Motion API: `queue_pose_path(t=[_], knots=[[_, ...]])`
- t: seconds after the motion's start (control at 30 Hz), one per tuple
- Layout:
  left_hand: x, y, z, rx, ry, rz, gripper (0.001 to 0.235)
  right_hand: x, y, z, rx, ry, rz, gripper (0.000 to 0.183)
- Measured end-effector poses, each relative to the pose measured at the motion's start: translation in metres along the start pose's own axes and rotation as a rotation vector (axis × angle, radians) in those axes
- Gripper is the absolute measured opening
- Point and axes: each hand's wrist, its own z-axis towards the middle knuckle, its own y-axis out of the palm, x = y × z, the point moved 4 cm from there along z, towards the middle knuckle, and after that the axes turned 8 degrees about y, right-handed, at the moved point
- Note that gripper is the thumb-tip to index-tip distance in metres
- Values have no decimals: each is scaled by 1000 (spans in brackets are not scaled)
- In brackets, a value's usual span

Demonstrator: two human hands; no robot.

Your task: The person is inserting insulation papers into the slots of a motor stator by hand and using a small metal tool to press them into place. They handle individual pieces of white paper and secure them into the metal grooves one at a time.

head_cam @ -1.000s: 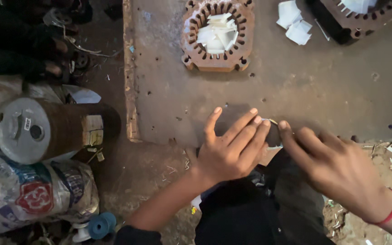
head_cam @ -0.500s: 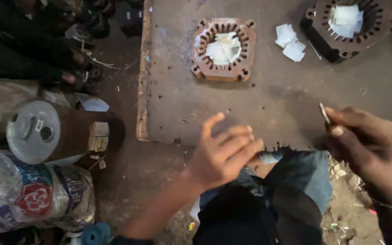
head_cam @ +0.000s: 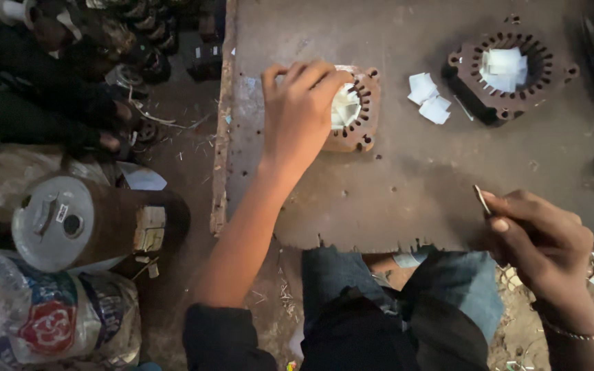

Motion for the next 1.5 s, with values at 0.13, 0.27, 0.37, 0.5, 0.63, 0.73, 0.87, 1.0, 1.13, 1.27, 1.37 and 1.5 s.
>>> queue_pose_path(t=[0.13, 0.27, 0.37, 0.5, 0.63, 0.73, 0.87, 1.0, 1.13, 1.27, 1.37, 1.5], knots=[[-5, 5, -5, -94, 5, 8, 38, 2, 3, -3, 66, -18, 72, 21], [-6, 9, -12, -101, 0, 35, 38, 6, 5, -13, 174, 54, 159, 24], [-5, 11, -12, -112, -7, 74, 43, 6, 5, -13, 162, 79, 215, 21], [-2, 9, -13, -125, -67, 49, 47, 3, 4, -7, 138, 69, 181, 23], [2, 4, -15, -102, -73, 41, 43, 2, 5, -8, 164, 60, 172, 23], [6, 0, -17, -48, -59, 27, 42, 1, 6, -9, 166, 59, 172, 22], [21, -2, -17, 39, 31, 28, 36, -2, 7, -10, 163, 53, 172, 22], [56, 10, -14, -7, 150, -2, 36, -2, 6, -7, 165, 35, 174, 21], [91, 39, -3, -225, 193, -15, 41, -1, 8, -10, 137, -12, 166, 17], [102, 56, 4, -344, 215, 127, 47, -1, 6, -10, 126, -29, 170, 14], [100, 56, -4, -369, 203, 126, 45, 1, 6, -10, 120, -58, 155, 15], [101, 49, -14, -363, 183, 132, 38, 4, 6, -10, 99, -68, 182, 17]])
